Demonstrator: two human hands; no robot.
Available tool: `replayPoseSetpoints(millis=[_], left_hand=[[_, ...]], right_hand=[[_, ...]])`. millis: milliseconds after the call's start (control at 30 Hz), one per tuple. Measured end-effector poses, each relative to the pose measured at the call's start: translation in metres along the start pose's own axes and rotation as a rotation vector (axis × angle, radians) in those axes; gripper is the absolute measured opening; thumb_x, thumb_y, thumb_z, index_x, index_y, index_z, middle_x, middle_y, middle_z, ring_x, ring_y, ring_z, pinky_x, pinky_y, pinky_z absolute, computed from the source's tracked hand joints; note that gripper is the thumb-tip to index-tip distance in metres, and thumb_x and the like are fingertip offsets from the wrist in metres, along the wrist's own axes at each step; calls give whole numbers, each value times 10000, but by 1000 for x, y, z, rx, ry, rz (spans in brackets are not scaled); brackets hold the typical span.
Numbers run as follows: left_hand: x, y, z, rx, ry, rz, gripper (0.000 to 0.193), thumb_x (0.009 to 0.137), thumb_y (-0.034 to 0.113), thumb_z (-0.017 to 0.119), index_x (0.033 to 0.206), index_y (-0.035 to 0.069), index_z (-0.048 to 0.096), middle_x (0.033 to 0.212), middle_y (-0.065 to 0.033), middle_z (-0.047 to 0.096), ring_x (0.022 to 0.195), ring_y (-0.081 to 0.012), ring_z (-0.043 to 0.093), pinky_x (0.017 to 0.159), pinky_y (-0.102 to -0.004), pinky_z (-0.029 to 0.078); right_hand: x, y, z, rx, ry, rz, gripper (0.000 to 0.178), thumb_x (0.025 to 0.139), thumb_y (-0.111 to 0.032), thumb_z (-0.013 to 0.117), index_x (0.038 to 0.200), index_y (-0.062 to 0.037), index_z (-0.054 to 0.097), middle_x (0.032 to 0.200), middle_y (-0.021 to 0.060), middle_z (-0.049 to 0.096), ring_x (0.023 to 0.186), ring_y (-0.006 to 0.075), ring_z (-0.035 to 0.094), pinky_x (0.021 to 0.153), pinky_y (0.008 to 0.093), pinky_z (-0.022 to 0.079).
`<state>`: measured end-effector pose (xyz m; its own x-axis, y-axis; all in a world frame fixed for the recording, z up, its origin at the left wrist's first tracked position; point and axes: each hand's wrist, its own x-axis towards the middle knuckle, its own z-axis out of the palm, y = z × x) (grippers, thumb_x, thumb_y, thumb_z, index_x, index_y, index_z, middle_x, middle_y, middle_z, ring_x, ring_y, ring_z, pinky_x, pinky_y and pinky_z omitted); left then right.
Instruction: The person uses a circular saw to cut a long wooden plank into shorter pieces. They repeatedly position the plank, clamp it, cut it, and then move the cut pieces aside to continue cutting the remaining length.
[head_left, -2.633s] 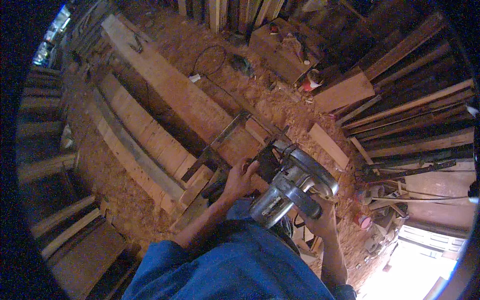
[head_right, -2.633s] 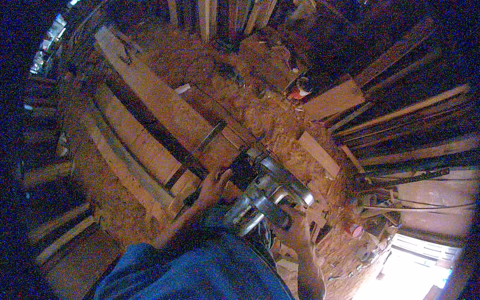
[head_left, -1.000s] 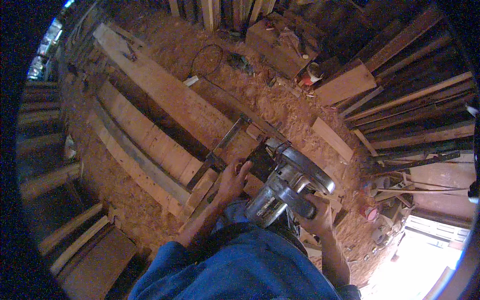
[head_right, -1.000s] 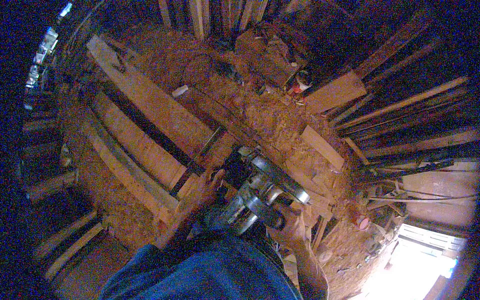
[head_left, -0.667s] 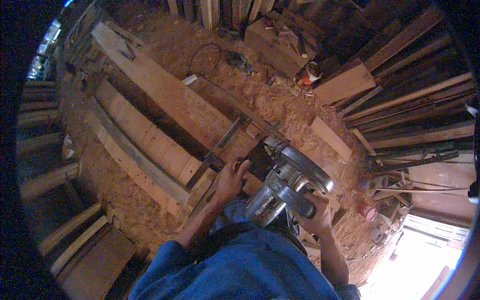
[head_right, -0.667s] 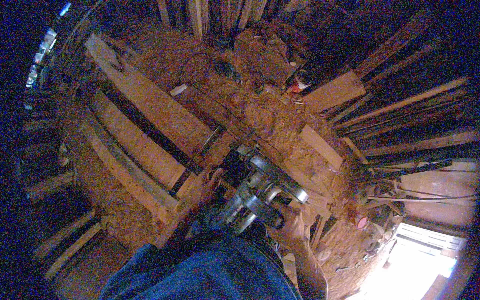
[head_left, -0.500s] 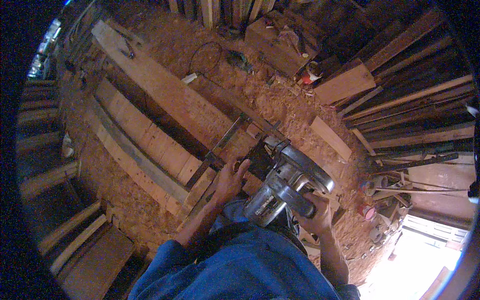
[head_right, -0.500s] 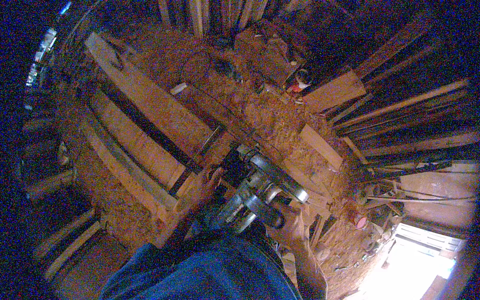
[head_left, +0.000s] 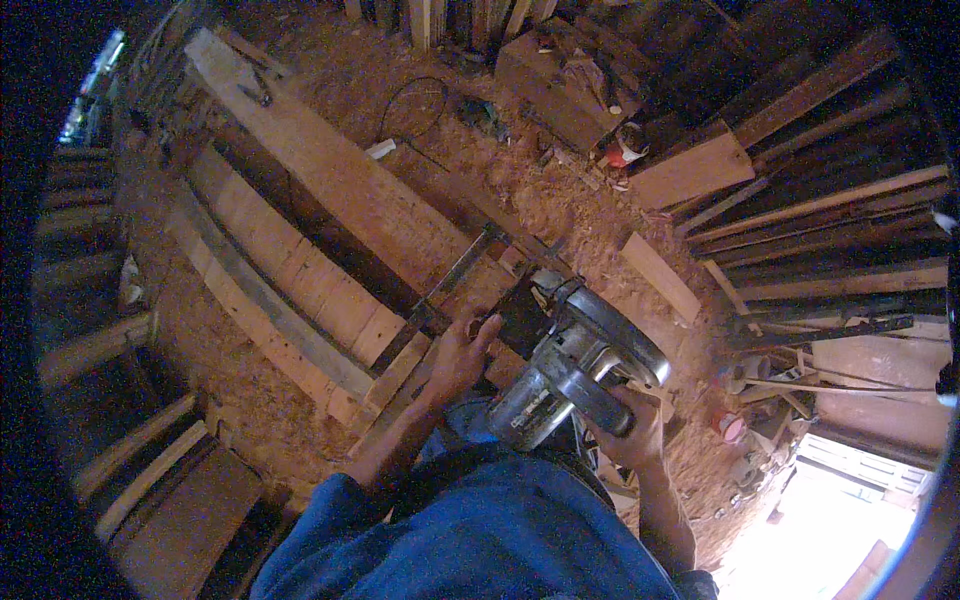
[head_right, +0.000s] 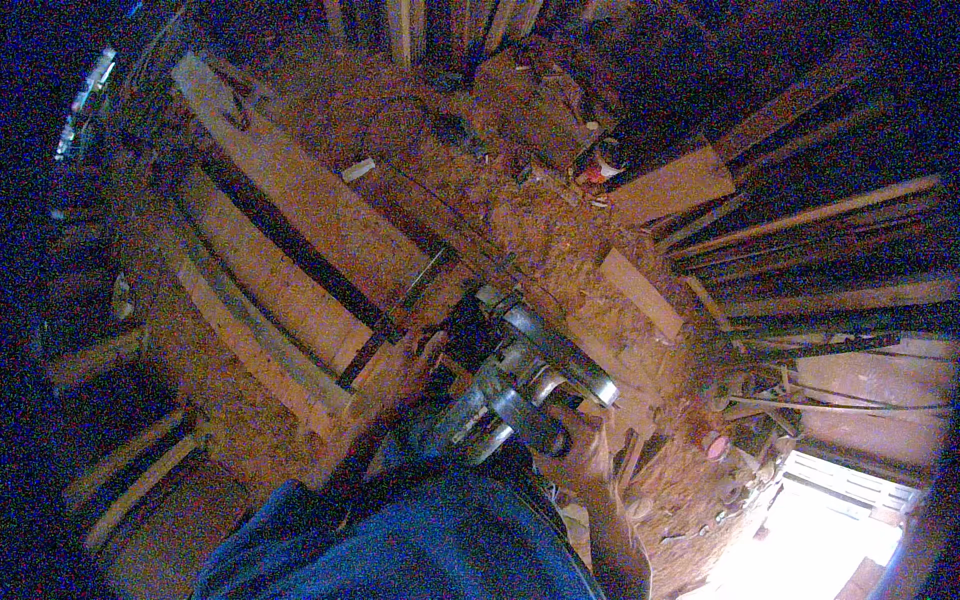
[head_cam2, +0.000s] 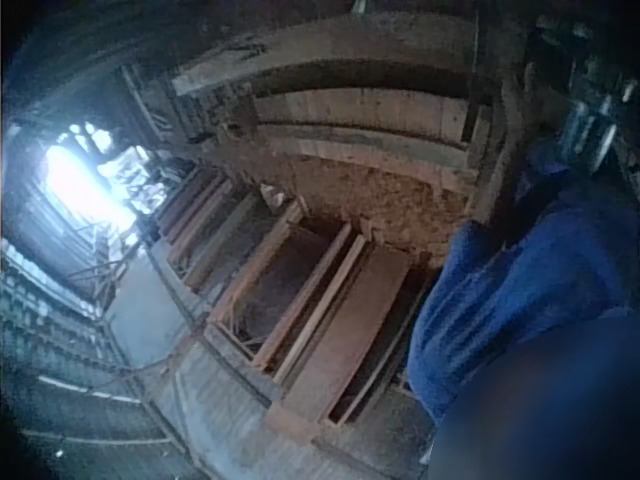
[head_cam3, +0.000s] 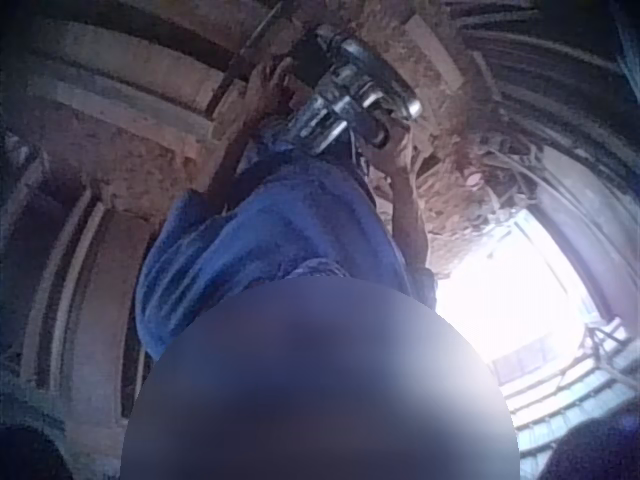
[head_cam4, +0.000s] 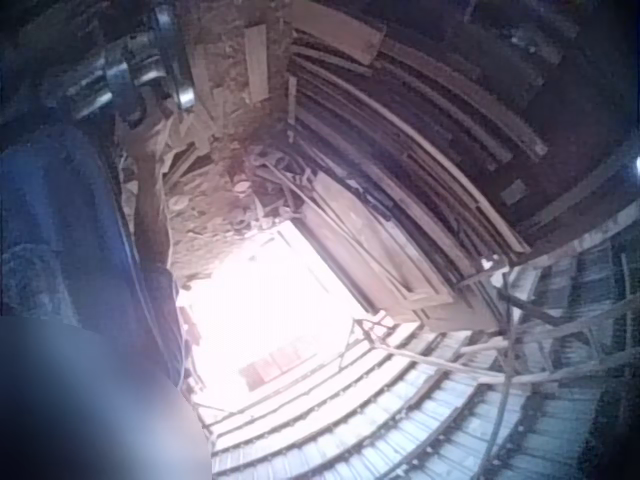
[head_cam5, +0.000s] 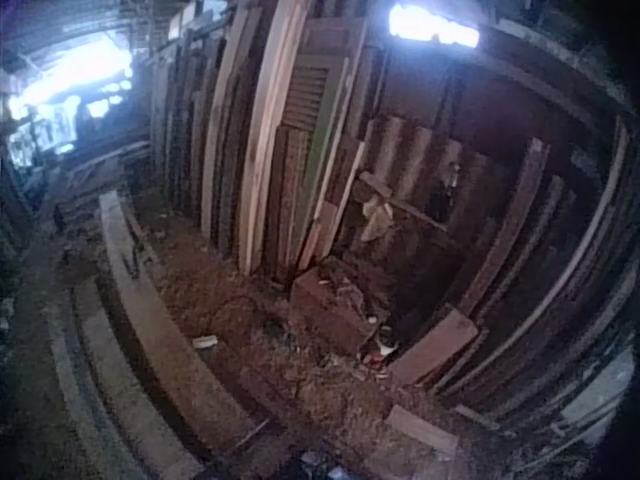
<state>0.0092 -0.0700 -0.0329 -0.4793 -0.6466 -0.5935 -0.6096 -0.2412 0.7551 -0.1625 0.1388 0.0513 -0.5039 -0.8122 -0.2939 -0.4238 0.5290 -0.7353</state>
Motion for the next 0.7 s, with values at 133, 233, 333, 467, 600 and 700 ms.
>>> replayPoseSetpoints(millis=[133,233,333,467,600,700], left_hand=[[1,-6,1,-43,30,46,444,954,401,574,1191,26,560,1003,-174,672,928,-276,641,828,-393,487],[1,-10,2,-29,18,23,455,948,413,580,1176,19,567,1004,-173,671,932,-275,641,827,-391,486],[3,-12,2,10,70,65,466,945,419,584,1166,9,572,986,-169,670,895,-265,637,805,-392,486],[4,-9,-4,13,-26,-18,486,943,426,586,1176,-1,576,1014,-172,666,914,-267,631,817,-390,486],[2,-5,-6,-61,-17,-58,482,945,424,582,1182,4,582,1092,-185,652,1020,-285,618,877,-386,479],[2,-5,-7,-84,36,21,487,945,426,581,1186,2,581,1134,-190,643,1073,-297,605,916,-389,465]], right_hand=[[-5,6,5,-188,96,-119,498,591,-202,890,974,-6,639,807,165,679,730,326,681,679,401,540],[-7,6,6,-165,126,-94,473,606,-241,819,1023,-60,687,897,162,712,838,323,690,826,435,525],[-6,4,4,81,11,91,471,595,-251,824,1007,-65,694,891,163,710,844,329,684,835,439,519],[-3,1,4,-61,94,-70,458,596,-244,825,991,-54,693,879,157,713,801,324,691,775,420,541],[1,3,8,-164,218,-328,569,605,-221,880,1062,-37,594,866,158,678,746,309,674,675,408,539],[3,6,12,-56,129,-321,606,620,-199,904,1084,-28,552,841,155,666,702,299,668,624,395,536]])
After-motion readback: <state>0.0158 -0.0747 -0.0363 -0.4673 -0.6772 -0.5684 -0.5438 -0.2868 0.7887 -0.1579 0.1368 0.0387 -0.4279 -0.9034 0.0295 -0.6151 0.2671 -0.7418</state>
